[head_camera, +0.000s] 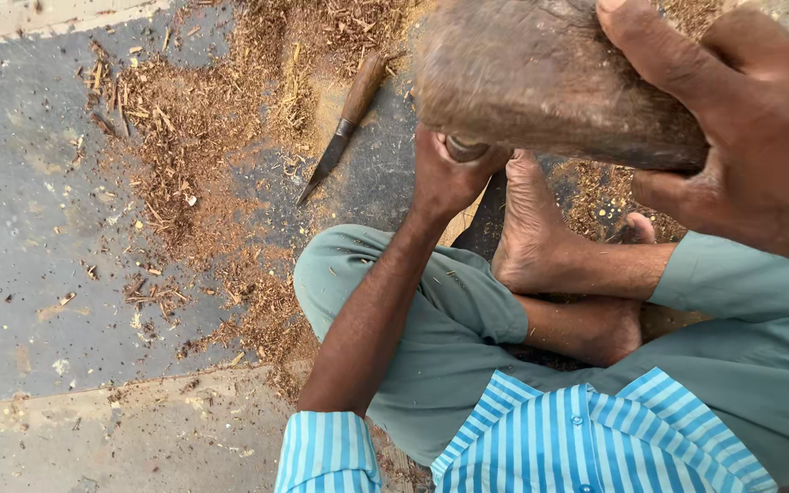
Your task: The person sits cross-legged on the floor shaping small wooden pieces, holding a chisel or wooden part against their foot and striking it with a wooden mallet. They reposition the wood pieces, use a hand plane body, and continue tapping and fitting the parts together amid wood shavings.
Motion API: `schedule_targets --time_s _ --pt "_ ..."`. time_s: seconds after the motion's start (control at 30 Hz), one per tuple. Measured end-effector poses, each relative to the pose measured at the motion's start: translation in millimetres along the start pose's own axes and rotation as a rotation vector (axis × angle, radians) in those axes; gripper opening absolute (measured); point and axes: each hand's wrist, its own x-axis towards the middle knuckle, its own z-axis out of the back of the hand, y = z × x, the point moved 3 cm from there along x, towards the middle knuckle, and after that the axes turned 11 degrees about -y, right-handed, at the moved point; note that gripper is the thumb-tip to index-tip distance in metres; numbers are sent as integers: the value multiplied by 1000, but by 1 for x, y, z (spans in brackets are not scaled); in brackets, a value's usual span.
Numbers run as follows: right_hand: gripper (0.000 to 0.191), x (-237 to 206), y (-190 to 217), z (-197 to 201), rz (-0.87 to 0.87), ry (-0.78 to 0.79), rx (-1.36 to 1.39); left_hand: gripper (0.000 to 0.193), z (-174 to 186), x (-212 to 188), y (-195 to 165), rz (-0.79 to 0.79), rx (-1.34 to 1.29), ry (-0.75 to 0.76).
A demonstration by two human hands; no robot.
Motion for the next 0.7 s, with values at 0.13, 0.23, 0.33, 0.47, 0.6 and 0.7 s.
schedule_targets --time_s 0.13,0.23,0.33,0.47,0.6,0.7 --pt "107 15 37 2 -2 191 -121 19 5 -15 24 235 200 30" --pt "116 23 50 16 -16 287 -231 19 8 -24 41 145 233 31" --pt "101 11 49 35 60 19 -75 19 6 -24 55 173 267 53" --pt "106 -19 28 -2 -49 281 -314 19 -9 4 44 113 281 43" --pt "119 -57 10 -7 -230 11 23 19 -17 41 10 12 288 0" --pt "111 -67 12 -2 -319 -119 289 19 4 32 -18 -41 234 -25"
